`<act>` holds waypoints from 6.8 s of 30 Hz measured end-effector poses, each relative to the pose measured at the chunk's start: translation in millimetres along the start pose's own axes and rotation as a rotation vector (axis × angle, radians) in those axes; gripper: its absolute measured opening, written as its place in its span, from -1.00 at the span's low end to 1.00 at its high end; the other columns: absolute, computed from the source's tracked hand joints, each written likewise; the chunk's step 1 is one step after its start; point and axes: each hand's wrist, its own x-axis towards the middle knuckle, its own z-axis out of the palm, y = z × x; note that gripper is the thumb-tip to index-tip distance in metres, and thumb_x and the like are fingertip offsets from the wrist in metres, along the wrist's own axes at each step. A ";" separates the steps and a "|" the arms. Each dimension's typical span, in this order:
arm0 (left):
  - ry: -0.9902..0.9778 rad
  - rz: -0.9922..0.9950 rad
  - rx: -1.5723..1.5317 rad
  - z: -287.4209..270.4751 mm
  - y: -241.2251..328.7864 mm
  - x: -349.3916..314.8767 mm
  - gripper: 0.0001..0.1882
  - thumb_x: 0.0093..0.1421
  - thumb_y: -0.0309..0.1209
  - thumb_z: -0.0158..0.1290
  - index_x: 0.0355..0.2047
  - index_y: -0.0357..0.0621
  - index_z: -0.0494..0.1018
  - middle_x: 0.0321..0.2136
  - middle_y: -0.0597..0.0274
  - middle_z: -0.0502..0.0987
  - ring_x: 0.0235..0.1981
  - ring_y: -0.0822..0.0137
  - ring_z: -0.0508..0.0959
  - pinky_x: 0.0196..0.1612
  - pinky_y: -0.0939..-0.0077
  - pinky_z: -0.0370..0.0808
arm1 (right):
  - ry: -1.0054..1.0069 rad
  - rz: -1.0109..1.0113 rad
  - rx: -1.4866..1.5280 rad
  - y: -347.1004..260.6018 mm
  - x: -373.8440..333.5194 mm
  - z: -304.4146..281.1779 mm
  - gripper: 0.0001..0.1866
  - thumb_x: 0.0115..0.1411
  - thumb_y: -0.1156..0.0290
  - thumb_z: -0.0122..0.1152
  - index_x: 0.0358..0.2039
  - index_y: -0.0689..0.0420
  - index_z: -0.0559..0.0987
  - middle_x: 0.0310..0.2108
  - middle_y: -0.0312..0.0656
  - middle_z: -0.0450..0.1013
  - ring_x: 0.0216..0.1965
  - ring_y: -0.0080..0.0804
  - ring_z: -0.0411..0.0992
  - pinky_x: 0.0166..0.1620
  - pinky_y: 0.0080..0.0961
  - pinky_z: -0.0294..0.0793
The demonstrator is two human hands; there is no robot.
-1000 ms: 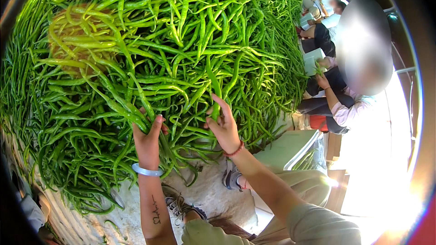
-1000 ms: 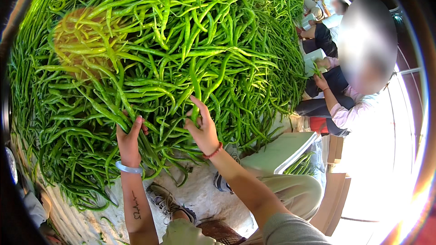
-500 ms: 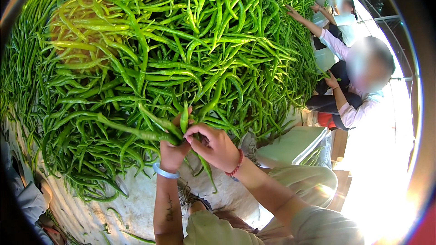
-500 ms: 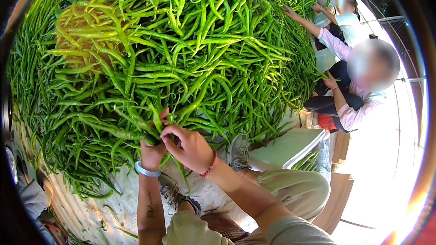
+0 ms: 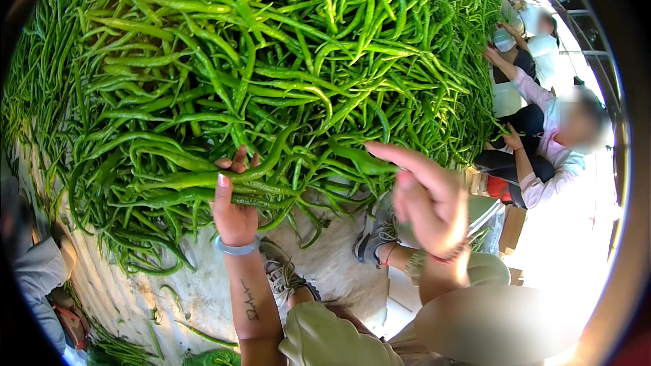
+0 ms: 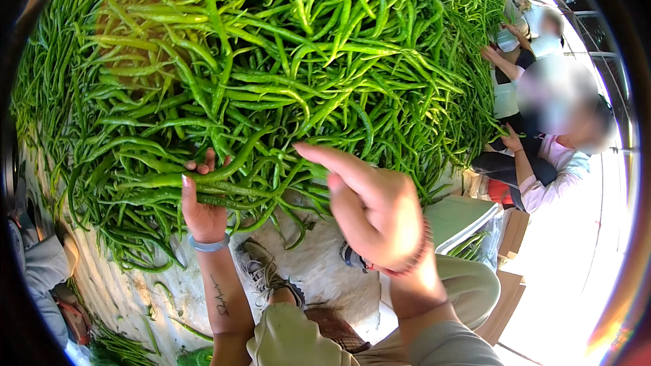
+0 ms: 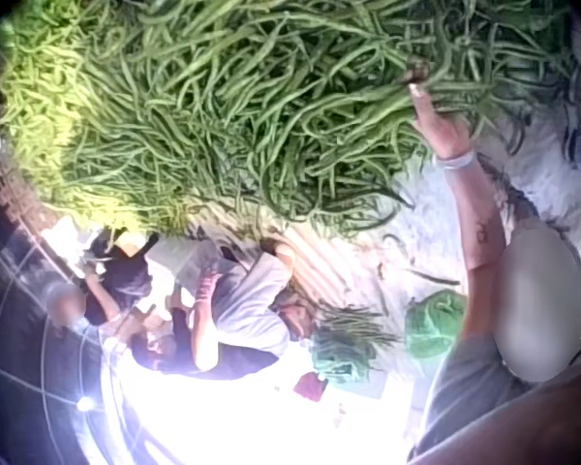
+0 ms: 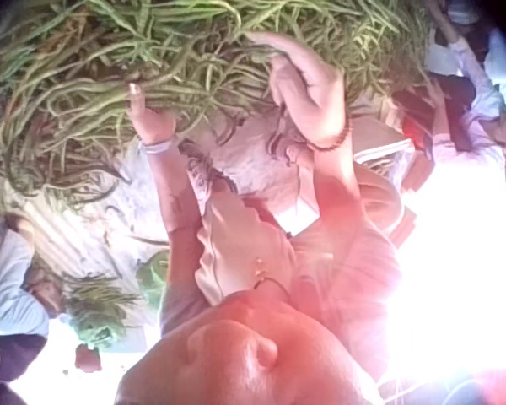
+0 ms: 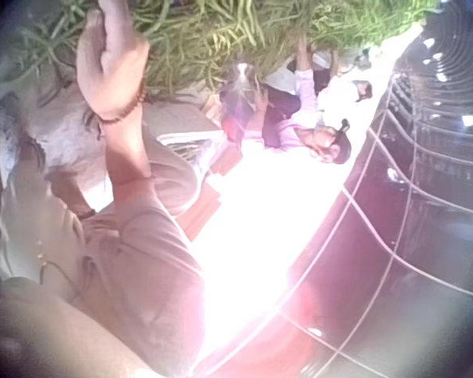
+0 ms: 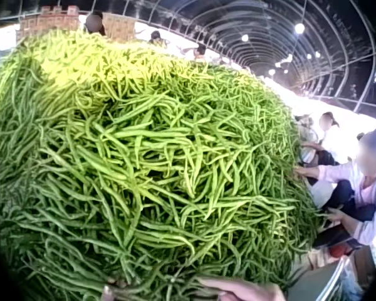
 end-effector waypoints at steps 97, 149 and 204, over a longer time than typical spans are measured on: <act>-0.803 -0.487 1.155 227.4 -40.7 -348.1 -0.76 0.20 -0.43 -0.19 -0.12 -0.18 0.25 -0.22 0.16 0.40 -0.21 0.36 0.40 -0.11 0.47 0.37 | 1.116 0.760 -0.003 279.6 -705.0 -97.3 -0.82 0.00 0.48 0.03 -0.33 0.19 0.44 -0.21 -0.04 0.30 -0.18 -0.14 0.29 -0.16 -0.38 0.31; -0.762 -0.533 1.118 205.4 -41.6 -346.0 -0.78 0.18 -0.45 -0.15 -0.15 -0.13 0.29 -0.24 0.28 0.42 -0.23 0.44 0.42 -0.15 0.53 0.39 | 0.688 1.028 -0.217 249.9 -703.6 -89.1 -0.58 0.05 0.40 -0.02 -0.01 -0.03 0.31 -0.30 0.03 0.40 -0.33 -0.04 0.40 -0.29 -0.28 0.41; -0.616 -0.346 1.006 196.0 26.6 -361.5 -0.79 0.15 -0.46 -0.13 -0.19 -0.22 0.34 -0.44 0.15 0.48 -0.27 0.24 0.49 -0.13 0.35 0.39 | 1.508 0.556 0.550 325.4 -651.9 -113.3 -0.58 0.07 0.58 -0.14 0.01 0.23 0.28 0.02 -0.09 0.24 0.06 -0.31 0.19 0.10 -0.49 0.13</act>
